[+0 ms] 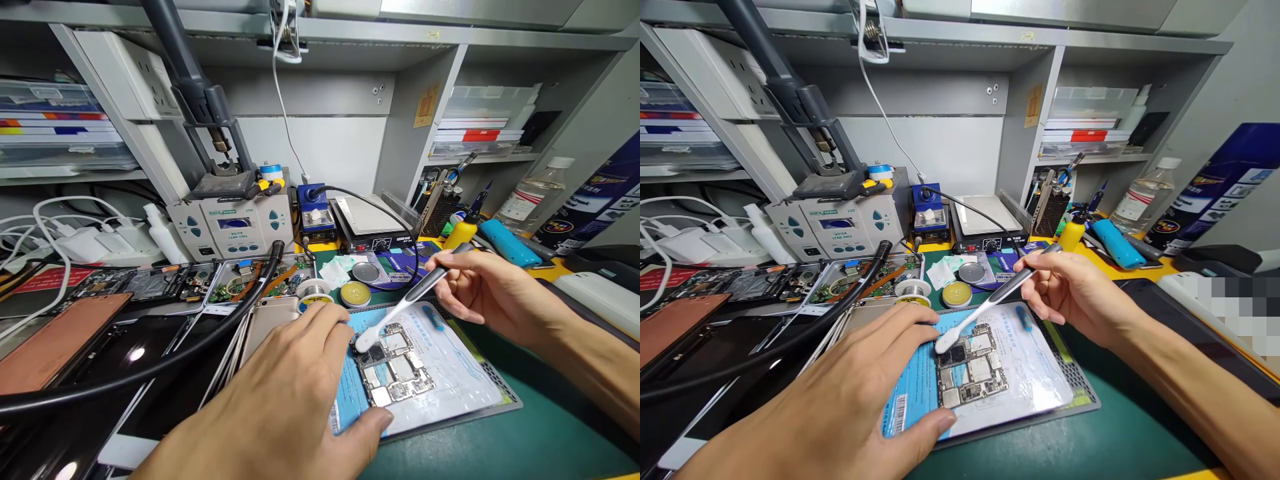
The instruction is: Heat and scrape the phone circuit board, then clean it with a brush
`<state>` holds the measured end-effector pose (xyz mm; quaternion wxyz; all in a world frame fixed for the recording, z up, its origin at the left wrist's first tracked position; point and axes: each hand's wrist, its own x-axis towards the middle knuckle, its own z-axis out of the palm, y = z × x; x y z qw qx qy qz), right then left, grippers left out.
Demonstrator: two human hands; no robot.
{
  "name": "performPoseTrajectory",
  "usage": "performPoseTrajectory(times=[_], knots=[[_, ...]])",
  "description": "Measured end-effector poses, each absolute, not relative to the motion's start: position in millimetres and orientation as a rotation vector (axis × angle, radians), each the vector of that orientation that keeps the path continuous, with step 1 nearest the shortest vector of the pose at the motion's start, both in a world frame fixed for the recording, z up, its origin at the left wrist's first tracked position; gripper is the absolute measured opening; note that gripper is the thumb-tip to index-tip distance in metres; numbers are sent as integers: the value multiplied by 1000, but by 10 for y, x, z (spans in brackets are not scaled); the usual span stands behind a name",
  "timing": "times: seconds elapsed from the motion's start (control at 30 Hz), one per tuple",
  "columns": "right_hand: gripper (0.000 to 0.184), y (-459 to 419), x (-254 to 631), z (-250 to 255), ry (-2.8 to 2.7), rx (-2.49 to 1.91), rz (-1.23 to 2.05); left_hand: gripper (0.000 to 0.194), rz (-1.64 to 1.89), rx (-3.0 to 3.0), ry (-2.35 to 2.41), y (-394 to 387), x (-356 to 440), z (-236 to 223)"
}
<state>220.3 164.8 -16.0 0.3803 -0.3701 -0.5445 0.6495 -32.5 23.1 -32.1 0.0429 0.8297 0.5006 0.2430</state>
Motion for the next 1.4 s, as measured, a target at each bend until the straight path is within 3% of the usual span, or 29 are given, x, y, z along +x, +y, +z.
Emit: performPoseTrajectory(times=[1.4], knots=[[23, 1637, 2219, -171, -1396, -905, 1680, 39, 764, 2569, 1532, 243, -328, -332]])
